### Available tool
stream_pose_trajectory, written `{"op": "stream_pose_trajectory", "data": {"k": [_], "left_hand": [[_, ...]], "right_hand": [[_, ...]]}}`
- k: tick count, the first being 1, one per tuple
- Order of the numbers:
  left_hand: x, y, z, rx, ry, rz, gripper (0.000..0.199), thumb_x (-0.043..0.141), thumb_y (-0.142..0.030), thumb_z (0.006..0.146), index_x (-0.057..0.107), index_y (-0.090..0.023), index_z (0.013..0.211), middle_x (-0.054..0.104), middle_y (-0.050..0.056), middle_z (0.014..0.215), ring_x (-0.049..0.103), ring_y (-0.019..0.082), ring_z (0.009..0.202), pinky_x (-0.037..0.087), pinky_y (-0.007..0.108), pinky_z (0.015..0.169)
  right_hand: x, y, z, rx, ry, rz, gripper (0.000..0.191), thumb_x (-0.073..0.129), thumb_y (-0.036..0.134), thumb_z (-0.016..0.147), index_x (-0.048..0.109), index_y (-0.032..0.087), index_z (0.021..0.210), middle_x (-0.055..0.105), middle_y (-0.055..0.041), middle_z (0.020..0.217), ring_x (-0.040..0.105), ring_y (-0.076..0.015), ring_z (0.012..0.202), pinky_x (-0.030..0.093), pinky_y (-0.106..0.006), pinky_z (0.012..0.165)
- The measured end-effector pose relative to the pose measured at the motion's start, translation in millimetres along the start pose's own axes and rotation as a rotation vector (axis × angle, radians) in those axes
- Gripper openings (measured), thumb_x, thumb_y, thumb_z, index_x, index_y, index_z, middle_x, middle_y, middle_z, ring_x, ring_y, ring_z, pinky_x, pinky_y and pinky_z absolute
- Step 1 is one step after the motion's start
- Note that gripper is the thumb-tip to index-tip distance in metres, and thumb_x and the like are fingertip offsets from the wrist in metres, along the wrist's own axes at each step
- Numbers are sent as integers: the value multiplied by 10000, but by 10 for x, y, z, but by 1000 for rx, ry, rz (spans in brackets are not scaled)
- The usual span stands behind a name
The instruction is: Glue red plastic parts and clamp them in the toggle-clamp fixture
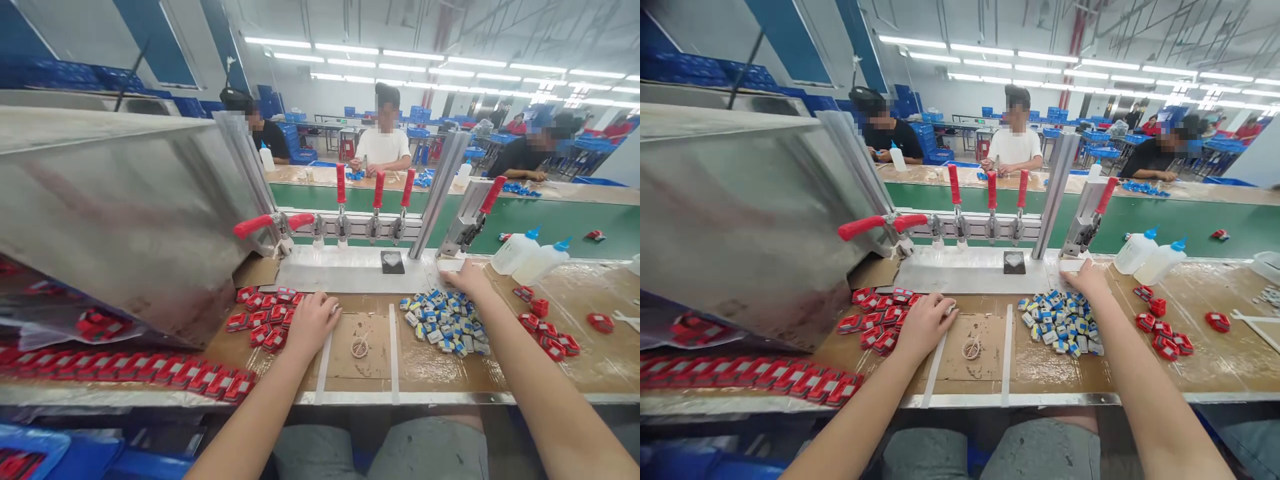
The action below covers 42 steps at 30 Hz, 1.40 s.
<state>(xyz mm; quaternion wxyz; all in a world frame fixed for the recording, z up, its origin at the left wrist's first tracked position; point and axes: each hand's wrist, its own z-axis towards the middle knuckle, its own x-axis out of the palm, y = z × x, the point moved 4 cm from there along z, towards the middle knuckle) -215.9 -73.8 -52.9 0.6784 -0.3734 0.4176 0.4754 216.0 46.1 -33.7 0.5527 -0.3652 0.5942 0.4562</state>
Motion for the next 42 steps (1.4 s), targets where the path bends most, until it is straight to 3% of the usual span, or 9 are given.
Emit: {"op": "stream_pose_trajectory", "data": {"k": [4, 11, 17, 21, 25, 30, 34, 39, 42], "left_hand": [[13, 7, -5, -15, -31, 22, 221, 538, -295, 984, 717, -235, 1098, 663, 117, 1150, 582, 291, 1078, 458, 453, 947], [-5, 6, -4, -36, -35, -58, 302, 532, -311, 981, 688, -261, 1234, 636, 128, 1319, 539, 305, 1258, 411, 475, 1073], [-62, -43, 8, -23, -58, -116, 299, 528, -342, 989, 680, -251, 1230, 652, 116, 1316, 543, 300, 1278, 382, 461, 1112], [-52, -175, 166, 40, 41, -158, 352, 485, -351, 1012, 622, -213, 1305, 680, 115, 1293, 582, 276, 1241, 399, 438, 1094], [75, -293, 480, 28, 235, -117, 543, 511, -269, 968, 461, -106, 1484, 657, 188, 1352, 588, 312, 1276, 409, 444, 1081], [227, -332, 834, 4, 271, -65, 708, 554, -305, 967, 305, -85, 1592, 648, 227, 1362, 587, 334, 1290, 430, 420, 1035], [324, -276, 1029, -8, 271, -40, 518, 562, -360, 989, 517, -161, 1465, 721, 197, 1226, 627, 333, 1219, 422, 426, 1008], [424, -204, 1268, -3, 281, -47, 416, 515, -351, 1017, 572, -260, 1419, 732, 136, 1237, 633, 298, 1205, 410, 414, 1009], [467, -180, 1355, -9, 297, -47, 421, 513, -345, 1018, 572, -282, 1430, 736, 118, 1235, 641, 285, 1201, 425, 391, 990]], "right_hand": [[109, 86, 93, -25, 13, -84, 762, 596, 602, 886, 496, 20, 1368, 610, -307, 1288, 585, -411, 1257, 454, -454, 1006], [-145, 391, -201, -151, -71, 20, 656, 628, 539, 867, 561, 78, 1329, 659, -249, 1229, 632, -354, 1163, 471, -384, 917], [-104, 1425, -821, -551, -31, 169, 504, 656, 499, 850, 604, 134, 1194, 680, -164, 1148, 623, -300, 1081, 458, -339, 868], [133, 2105, -1020, -546, -41, 201, 625, 652, 490, 858, 548, 84, 1321, 630, -207, 1238, 573, -336, 1166, 443, -376, 954], [308, 2453, -963, -461, -86, 241, 681, 633, 414, 900, 485, -13, 1410, 580, -289, 1345, 535, -380, 1261, 394, -423, 1063], [466, 2407, -893, -465, 6, 321, 659, 486, 373, 1004, 416, -74, 1484, 399, -361, 1547, 412, -383, 1460, 352, -433, 1144], [395, 2109, -914, -497, 3, 407, 594, 437, 442, 1017, 498, 69, 1476, 466, -234, 1564, 426, -304, 1477, 379, -410, 1162], [-69, 1727, -933, -537, -147, 813, 508, 443, 482, 973, 650, 160, 1306, 663, -161, 1355, 618, -294, 1256, 482, -470, 1079], [-514, 1742, -872, -616, -293, 963, 449, 463, 473, 966, 689, 168, 1206, 695, -158, 1272, 647, -283, 1183, 528, -459, 1014]]}}
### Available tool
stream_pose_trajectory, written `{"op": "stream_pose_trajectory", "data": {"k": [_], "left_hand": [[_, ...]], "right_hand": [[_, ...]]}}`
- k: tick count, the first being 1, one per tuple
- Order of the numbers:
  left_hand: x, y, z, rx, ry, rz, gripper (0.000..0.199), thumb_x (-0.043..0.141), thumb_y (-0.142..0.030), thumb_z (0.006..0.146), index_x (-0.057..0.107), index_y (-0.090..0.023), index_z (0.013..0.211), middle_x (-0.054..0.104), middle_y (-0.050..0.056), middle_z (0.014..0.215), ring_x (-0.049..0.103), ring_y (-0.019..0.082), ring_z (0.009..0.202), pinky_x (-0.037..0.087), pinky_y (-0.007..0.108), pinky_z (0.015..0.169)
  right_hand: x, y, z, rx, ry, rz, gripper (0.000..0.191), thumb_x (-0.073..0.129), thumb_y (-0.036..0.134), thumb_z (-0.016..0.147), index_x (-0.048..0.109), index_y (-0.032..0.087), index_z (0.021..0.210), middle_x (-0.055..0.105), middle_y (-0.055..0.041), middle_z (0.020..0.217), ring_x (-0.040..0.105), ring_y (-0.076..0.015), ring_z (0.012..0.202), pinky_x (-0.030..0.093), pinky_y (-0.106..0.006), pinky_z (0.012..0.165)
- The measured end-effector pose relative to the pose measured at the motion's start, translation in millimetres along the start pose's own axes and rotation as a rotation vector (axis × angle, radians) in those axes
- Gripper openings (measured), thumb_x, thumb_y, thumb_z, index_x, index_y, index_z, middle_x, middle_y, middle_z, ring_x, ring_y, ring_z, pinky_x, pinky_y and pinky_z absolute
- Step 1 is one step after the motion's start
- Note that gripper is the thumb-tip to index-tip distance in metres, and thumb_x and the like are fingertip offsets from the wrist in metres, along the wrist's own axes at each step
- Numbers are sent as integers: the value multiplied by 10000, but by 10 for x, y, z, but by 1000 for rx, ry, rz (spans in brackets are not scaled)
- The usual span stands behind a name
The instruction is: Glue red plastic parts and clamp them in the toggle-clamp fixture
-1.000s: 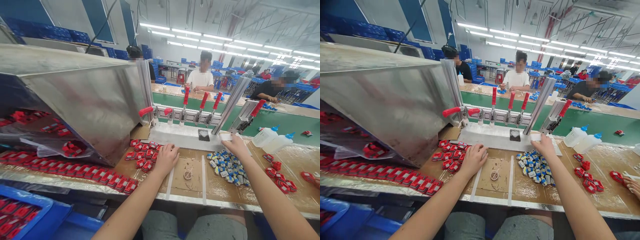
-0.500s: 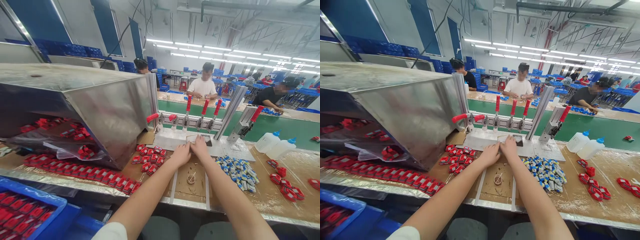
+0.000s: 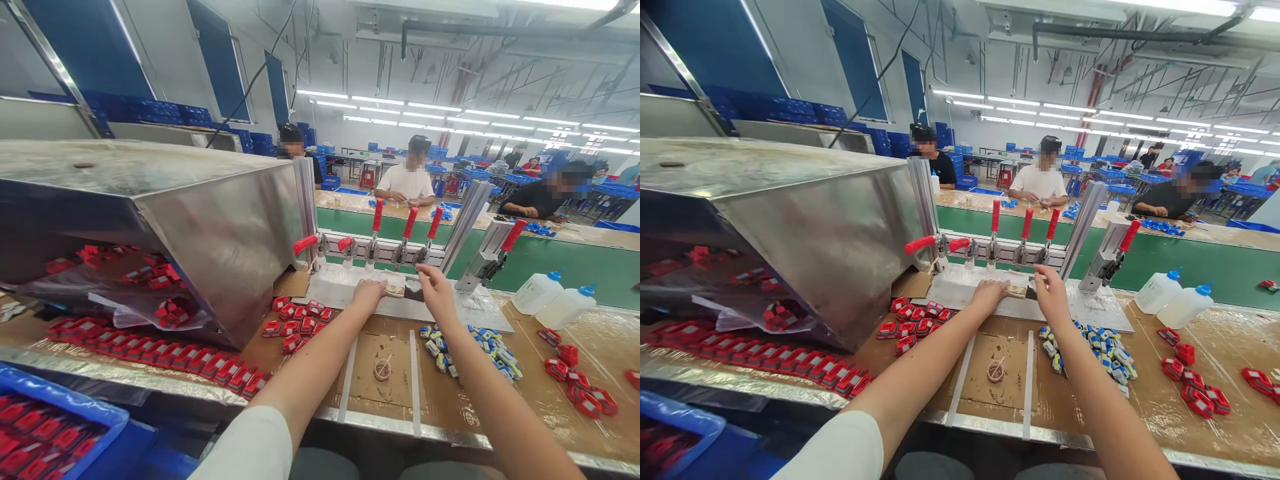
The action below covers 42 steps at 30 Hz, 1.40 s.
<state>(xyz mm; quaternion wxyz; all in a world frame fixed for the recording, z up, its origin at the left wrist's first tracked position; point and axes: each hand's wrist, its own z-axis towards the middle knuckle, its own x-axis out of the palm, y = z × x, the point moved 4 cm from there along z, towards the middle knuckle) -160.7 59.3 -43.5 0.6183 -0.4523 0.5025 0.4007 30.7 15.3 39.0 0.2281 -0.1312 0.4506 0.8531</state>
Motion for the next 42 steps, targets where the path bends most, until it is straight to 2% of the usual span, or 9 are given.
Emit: {"op": "stream_pose_trajectory", "data": {"k": [6, 10, 15, 20, 23, 27, 34, 38, 42], "left_hand": [[68, -79, -29, -31, 13, -1, 470, 438, -336, 1050, 492, -232, 1506, 688, 142, 1341, 623, 277, 1246, 446, 366, 990], [90, -144, -51, -58, 35, -20, 439, 455, -347, 1043, 530, -234, 1460, 727, 135, 1259, 663, 276, 1175, 461, 366, 985], [62, -107, -58, -61, 31, -59, 448, 503, -356, 1017, 519, -208, 1440, 725, 153, 1260, 685, 290, 1153, 491, 365, 956], [24, -90, -111, -38, 18, -80, 490, 501, -260, 990, 485, -137, 1464, 726, 181, 1250, 690, 289, 1154, 500, 364, 963], [-28, -91, -214, -42, -9, -56, 648, 550, -186, 936, 381, -37, 1543, 630, 266, 1389, 612, 318, 1302, 439, 397, 1080], [-119, -45, -489, -61, -68, 2, 702, 587, -130, 882, 387, 62, 1526, 447, 364, 1524, 429, 388, 1471, 295, 477, 1205], [-105, 69, -1302, 5, -175, 60, 424, 528, -124, 935, 624, -65, 1343, 648, 254, 1349, 568, 351, 1321, 334, 508, 1177], [31, 126, -1700, 109, -260, 56, 290, 524, -108, 963, 673, -145, 1209, 683, 149, 1322, 626, 273, 1218, 402, 470, 1125], [107, 186, -1836, 138, -355, 86, 272, 538, -94, 970, 681, -167, 1190, 626, 98, 1438, 582, 262, 1293, 407, 446, 1121]], "right_hand": [[42, 618, 1180, -200, -126, 98, 569, 587, 438, 935, 508, 178, 1435, 568, -167, 1464, 580, -262, 1301, 491, -461, 1089], [225, 721, 1593, -24, 8, 124, 412, 589, 415, 941, 597, 139, 1246, 741, -120, 1024, 700, -244, 977, 552, -441, 947], [168, 744, 961, -215, -28, 16, 314, 492, 462, 994, 648, 195, 1052, 739, -59, 901, 705, -218, 902, 540, -400, 937], [381, 371, 104, -392, 189, -186, 340, 410, 375, 1025, 714, 234, 1081, 723, -103, 1226, 554, -280, 1367, 384, -544, 1195], [590, 49, -141, -382, 364, -336, 334, 423, 299, 991, 752, 313, 1046, 633, -27, 1426, 342, -277, 1537, 256, -580, 1279], [666, -130, -232, -339, 521, -336, 381, 410, 291, 948, 775, 362, 1035, 655, -4, 1394, 364, -294, 1525, 272, -557, 1281], [167, -138, -151, -80, 12, -110, 279, 415, 305, 905, 680, 285, 819, 717, -129, 1073, 664, -354, 1130, 505, -525, 1016], [-106, -379, -43, -4, -356, 53, 137, 460, 267, 784, 590, 225, 785, 636, -68, 809, 656, -269, 806, 539, -447, 794], [-277, -394, 294, -61, -457, 153, 231, 563, 262, 739, 661, 188, 935, 673, -51, 926, 642, -217, 863, 526, -401, 858]]}}
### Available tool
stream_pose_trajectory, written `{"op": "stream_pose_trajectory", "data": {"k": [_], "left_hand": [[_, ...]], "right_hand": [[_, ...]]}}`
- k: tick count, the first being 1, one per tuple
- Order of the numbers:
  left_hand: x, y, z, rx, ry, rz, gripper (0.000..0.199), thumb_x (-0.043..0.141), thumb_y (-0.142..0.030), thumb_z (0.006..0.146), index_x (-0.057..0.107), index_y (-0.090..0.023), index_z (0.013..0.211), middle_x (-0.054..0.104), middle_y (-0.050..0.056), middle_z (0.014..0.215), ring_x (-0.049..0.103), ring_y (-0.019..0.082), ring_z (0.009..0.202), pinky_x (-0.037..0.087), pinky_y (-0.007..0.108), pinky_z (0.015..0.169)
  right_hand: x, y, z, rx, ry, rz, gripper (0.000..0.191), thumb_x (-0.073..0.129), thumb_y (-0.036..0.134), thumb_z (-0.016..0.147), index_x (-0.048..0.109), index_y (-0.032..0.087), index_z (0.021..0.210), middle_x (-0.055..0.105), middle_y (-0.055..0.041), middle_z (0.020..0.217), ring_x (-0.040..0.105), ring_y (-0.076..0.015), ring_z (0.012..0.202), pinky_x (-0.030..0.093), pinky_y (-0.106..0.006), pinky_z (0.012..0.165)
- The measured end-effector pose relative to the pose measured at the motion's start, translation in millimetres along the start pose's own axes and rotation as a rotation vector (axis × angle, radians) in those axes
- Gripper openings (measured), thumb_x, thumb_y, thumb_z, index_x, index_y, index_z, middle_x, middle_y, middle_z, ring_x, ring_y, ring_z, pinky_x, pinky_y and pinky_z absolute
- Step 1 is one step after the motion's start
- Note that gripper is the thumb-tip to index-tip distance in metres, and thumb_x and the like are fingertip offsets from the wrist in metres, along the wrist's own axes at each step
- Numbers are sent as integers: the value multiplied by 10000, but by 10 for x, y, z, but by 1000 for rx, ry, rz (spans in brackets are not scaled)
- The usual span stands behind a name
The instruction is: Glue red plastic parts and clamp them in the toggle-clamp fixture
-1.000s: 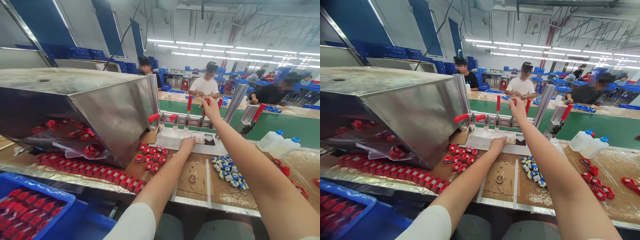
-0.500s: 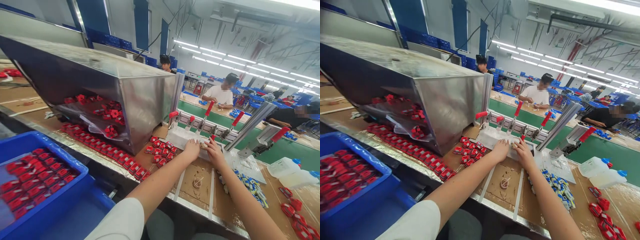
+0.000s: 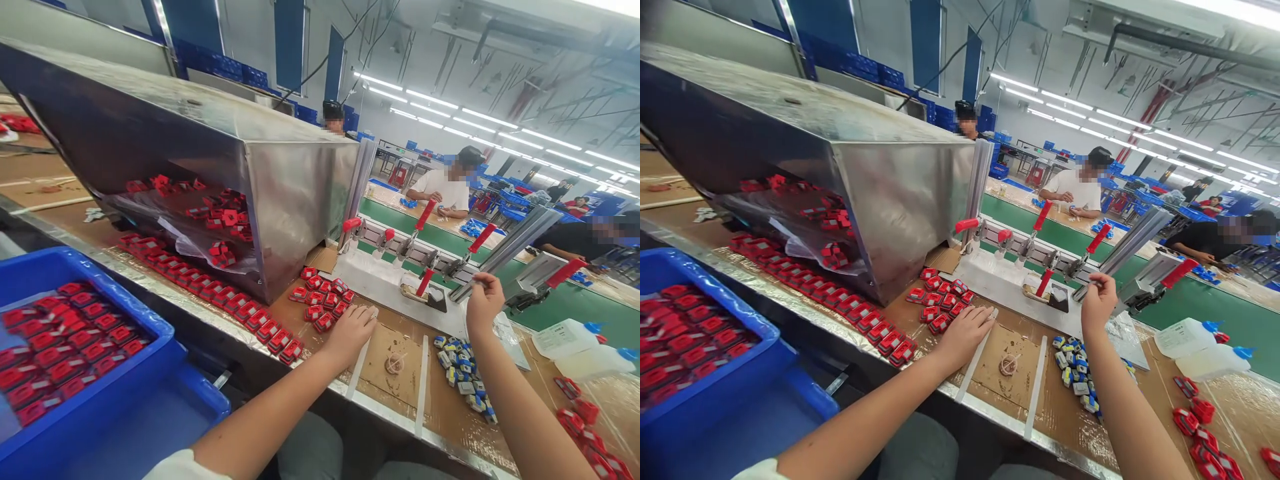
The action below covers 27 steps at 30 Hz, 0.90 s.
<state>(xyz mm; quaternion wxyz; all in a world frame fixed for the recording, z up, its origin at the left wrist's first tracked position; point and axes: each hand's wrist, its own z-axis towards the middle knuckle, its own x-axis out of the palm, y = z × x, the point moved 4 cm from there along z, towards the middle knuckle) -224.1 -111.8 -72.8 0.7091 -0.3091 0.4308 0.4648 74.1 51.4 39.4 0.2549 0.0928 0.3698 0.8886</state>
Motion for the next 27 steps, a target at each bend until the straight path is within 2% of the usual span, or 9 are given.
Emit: {"op": "stream_pose_trajectory", "data": {"k": [4, 6, 8, 11, 16, 19, 22, 25, 27], "left_hand": [[5, 0, 14, 25, -67, -19, 270, 562, -101, 964, 687, -182, 1190, 664, 91, 1369, 573, 263, 1291, 389, 446, 1142], [12, 8, 24, 12, -76, -54, 292, 566, -95, 956, 684, -190, 1205, 664, 92, 1363, 565, 265, 1298, 393, 452, 1142], [26, 23, 22, -10, -73, -96, 325, 567, -83, 943, 679, -202, 1225, 653, 93, 1376, 556, 263, 1312, 402, 455, 1138], [48, 41, 10, -26, -56, -126, 364, 573, -70, 919, 676, -212, 1239, 635, 99, 1399, 544, 269, 1329, 406, 468, 1144], [53, 38, 12, -13, -14, -115, 365, 550, -73, 915, 688, -219, 1220, 622, 109, 1404, 545, 278, 1323, 417, 479, 1144], [33, 26, 29, -14, 2, -104, 354, 535, -87, 928, 694, -214, 1218, 621, 118, 1398, 556, 282, 1307, 434, 479, 1131], [3, 18, 43, -14, 2, -102, 352, 524, -96, 938, 698, -212, 1222, 630, 126, 1383, 563, 284, 1310, 441, 479, 1128], [-18, 23, 40, -18, -11, -104, 348, 513, -101, 942, 707, -224, 1204, 645, 122, 1364, 573, 284, 1306, 454, 484, 1113], [-20, 27, 34, -16, -15, -104, 346, 511, -105, 943, 711, -231, 1195, 649, 121, 1361, 578, 285, 1301, 462, 485, 1100]], "right_hand": [[263, 237, 642, -43, 22, 63, 499, 676, 374, 763, 591, 190, 1219, 658, -110, 1204, 647, -235, 1057, 528, -431, 953], [451, 317, 881, 29, 162, 117, 512, 698, 454, 771, 576, 201, 1199, 679, -96, 1117, 666, -239, 1002, 570, -419, 856], [517, 359, 928, 73, 234, 115, 434, 692, 510, 801, 598, 209, 1100, 681, -49, 935, 677, -221, 863, 584, -384, 746], [338, 407, 634, -40, 216, 75, 325, 644, 509, 891, 614, 211, 1017, 682, -37, 887, 690, -207, 840, 588, -383, 805], [-95, 476, 75, -266, 311, -50, 336, 630, 430, 964, 622, 238, 1239, 679, -110, 1291, 638, -260, 1236, 477, -470, 1104], [-156, 525, 94, -348, 485, -55, 311, 656, 425, 956, 644, 243, 1209, 699, -104, 1269, 615, -277, 1290, 454, -478, 1139], [-141, 458, 55, -430, 645, -39, 272, 543, 448, 1013, 707, 234, 1046, 738, -105, 1192, 626, -276, 1288, 474, -485, 1131], [-107, 237, -324, -536, 910, -152, 399, 459, 429, 1040, 742, 238, 833, 788, -77, 973, 687, -265, 1197, 474, -521, 1137], [-137, 84, -605, -561, 1030, -195, 401, 443, 391, 1041, 758, 243, 842, 797, -65, 942, 718, -260, 1131, 474, -537, 1132]]}}
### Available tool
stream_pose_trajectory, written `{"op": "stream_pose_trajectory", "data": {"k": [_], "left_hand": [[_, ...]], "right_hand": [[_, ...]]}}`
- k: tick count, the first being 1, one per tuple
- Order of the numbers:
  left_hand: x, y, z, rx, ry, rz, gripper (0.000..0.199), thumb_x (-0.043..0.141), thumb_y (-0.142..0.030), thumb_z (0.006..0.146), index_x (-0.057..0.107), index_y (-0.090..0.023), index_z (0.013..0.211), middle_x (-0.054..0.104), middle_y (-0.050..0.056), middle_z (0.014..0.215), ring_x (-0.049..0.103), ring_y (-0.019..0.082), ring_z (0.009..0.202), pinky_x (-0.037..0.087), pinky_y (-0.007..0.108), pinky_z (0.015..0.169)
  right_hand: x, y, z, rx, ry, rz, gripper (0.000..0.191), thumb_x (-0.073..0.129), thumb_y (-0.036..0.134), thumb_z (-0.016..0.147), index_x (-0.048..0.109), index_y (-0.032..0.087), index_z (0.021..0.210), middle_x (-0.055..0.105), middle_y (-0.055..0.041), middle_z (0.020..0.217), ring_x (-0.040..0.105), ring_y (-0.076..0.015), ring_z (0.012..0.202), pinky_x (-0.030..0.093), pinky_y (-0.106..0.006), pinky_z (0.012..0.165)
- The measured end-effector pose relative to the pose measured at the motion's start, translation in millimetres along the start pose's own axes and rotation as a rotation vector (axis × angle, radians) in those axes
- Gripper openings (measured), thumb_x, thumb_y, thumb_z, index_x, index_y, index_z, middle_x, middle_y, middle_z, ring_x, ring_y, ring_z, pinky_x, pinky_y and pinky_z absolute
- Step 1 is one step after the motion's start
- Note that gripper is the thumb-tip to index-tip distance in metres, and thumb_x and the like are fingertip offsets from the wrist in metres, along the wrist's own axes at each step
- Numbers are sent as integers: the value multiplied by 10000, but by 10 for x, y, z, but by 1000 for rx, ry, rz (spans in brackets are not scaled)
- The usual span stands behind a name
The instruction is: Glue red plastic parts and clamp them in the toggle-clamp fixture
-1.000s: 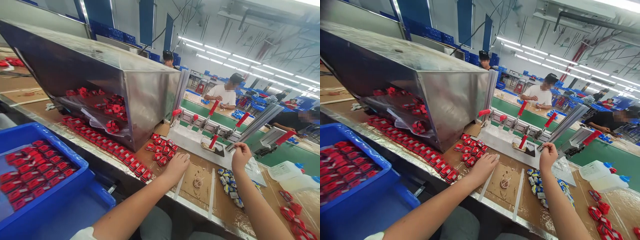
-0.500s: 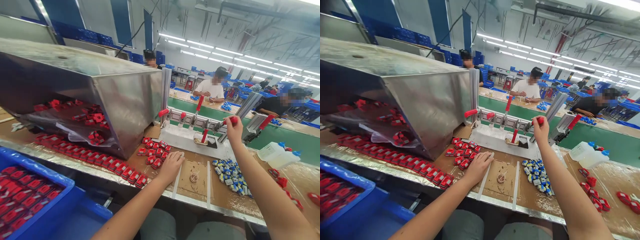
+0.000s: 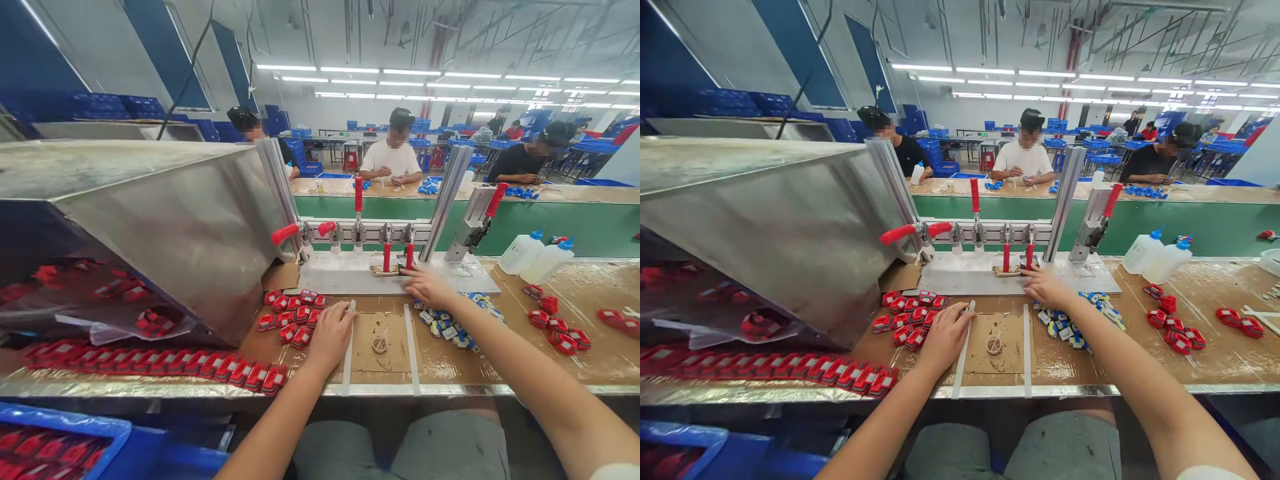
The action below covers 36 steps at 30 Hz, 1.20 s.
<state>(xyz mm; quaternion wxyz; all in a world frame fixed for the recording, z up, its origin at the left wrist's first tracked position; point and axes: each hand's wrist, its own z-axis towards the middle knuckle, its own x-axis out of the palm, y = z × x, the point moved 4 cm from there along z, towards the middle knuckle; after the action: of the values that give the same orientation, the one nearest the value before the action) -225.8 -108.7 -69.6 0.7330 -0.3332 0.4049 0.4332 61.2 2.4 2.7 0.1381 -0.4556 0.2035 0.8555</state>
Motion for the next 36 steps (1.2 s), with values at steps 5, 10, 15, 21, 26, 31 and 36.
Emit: {"op": "stream_pose_trajectory", "data": {"k": [5, 10, 15, 21, 26, 31, 36], "left_hand": [[14, 4, 5, 4, 19, 15, 359, 492, -99, 948, 712, -236, 1196, 642, 114, 1380, 568, 282, 1317, 453, 487, 1111], [23, 23, 9, 12, 31, 36, 357, 483, -132, 955, 709, -248, 1205, 639, 107, 1379, 584, 281, 1289, 473, 478, 1084], [63, 57, 36, 72, 35, 42, 339, 451, -191, 995, 678, -240, 1241, 625, 129, 1365, 584, 295, 1273, 479, 496, 1062], [25, 55, 41, 45, -20, 25, 297, 475, -262, 1010, 658, -250, 1244, 561, 142, 1429, 560, 335, 1297, 479, 545, 1069], [-84, -32, 425, -8, -1, -233, 333, 471, -300, 1016, 595, -256, 1322, 584, 117, 1401, 549, 279, 1332, 438, 487, 1146], [125, -267, 1366, -165, 193, -706, 415, 509, -318, 970, 484, -246, 1378, 606, 98, 1354, 624, 207, 1162, 530, 337, 936], [269, -466, 1832, -211, 325, -850, 120, 606, -224, 834, 576, -201, 948, 610, -13, 839, 572, 139, 780, 474, 267, 754]], "right_hand": [[-141, -101, -121, 271, -284, 56, 498, 325, 413, 1069, 757, 239, 891, 793, -75, 1024, 706, -271, 1126, 488, -473, 1057], [-344, -353, 166, 734, -302, 164, 517, 363, 526, 1043, 663, 208, 766, 741, -70, 867, 678, -247, 896, 485, -359, 873], [-144, -526, 279, 813, -309, 441, 498, 448, 567, 1034, 527, 223, 682, 628, -30, 724, 566, -185, 754, 473, -329, 803], [-40, -506, 249, 796, -417, 761, 478, 458, 677, 999, 458, 254, 775, 577, 33, 672, 585, -141, 661, 524, -273, 639], [-220, -375, 389, 690, -529, 977, 382, 418, 638, 988, 476, 261, 991, 590, 57, 629, 657, -177, 614, 547, -305, 618], [-307, -196, 359, 415, -588, 902, 371, 552, 429, 905, 555, 228, 1217, 697, -25, 859, 710, -244, 875, 557, -422, 864], [-433, -129, 379, 306, -547, 177, 442, 504, 539, 1009, 571, 218, 1305, 683, -139, 1198, 622, -296, 1130, 473, -449, 1015]]}}
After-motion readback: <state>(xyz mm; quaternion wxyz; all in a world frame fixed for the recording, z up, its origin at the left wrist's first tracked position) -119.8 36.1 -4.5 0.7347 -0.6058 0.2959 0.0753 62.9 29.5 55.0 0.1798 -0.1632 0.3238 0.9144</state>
